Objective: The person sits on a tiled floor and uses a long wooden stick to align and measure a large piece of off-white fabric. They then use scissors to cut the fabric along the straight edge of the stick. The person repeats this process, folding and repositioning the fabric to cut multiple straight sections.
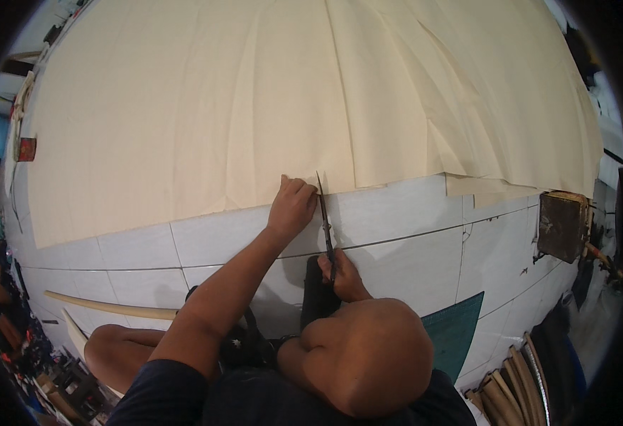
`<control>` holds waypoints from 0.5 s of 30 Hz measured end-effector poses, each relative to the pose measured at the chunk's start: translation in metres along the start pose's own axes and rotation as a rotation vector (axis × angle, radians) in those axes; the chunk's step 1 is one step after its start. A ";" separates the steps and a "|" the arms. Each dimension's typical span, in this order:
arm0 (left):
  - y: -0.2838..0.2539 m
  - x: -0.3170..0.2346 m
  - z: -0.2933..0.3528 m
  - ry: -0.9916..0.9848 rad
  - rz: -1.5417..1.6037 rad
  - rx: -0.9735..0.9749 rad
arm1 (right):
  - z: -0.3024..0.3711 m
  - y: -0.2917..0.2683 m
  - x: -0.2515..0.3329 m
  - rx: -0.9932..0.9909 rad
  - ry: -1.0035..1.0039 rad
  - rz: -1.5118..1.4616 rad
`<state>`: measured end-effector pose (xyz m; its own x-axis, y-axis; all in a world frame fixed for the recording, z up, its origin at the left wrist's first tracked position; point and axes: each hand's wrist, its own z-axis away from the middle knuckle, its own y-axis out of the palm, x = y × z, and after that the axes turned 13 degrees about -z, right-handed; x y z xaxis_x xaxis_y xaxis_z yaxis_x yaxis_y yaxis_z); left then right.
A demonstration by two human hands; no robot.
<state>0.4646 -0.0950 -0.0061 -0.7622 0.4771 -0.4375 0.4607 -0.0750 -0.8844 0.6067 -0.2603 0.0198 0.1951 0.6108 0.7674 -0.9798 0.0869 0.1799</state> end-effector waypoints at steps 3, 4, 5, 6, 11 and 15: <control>0.000 -0.002 0.000 -0.005 -0.001 -0.007 | -0.001 0.001 0.000 -0.027 0.006 0.014; 0.000 -0.004 -0.001 -0.008 -0.003 -0.005 | -0.003 0.000 -0.002 -0.026 0.005 0.011; 0.000 -0.006 -0.002 -0.011 -0.005 -0.002 | -0.005 -0.001 -0.003 -0.024 0.005 0.010; 0.001 -0.005 -0.002 -0.009 -0.004 -0.017 | -0.006 0.000 -0.003 -0.030 0.007 0.009; 0.002 -0.002 -0.001 -0.012 0.036 -0.033 | -0.010 0.004 0.000 -0.082 -0.040 0.081; 0.004 -0.001 0.001 -0.011 0.011 -0.061 | -0.016 0.000 -0.011 -0.097 0.009 0.094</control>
<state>0.4666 -0.0966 -0.0099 -0.7619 0.4667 -0.4491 0.4955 -0.0265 -0.8682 0.6038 -0.2542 0.0012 0.1025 0.6266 0.7725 -0.9934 0.1042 0.0473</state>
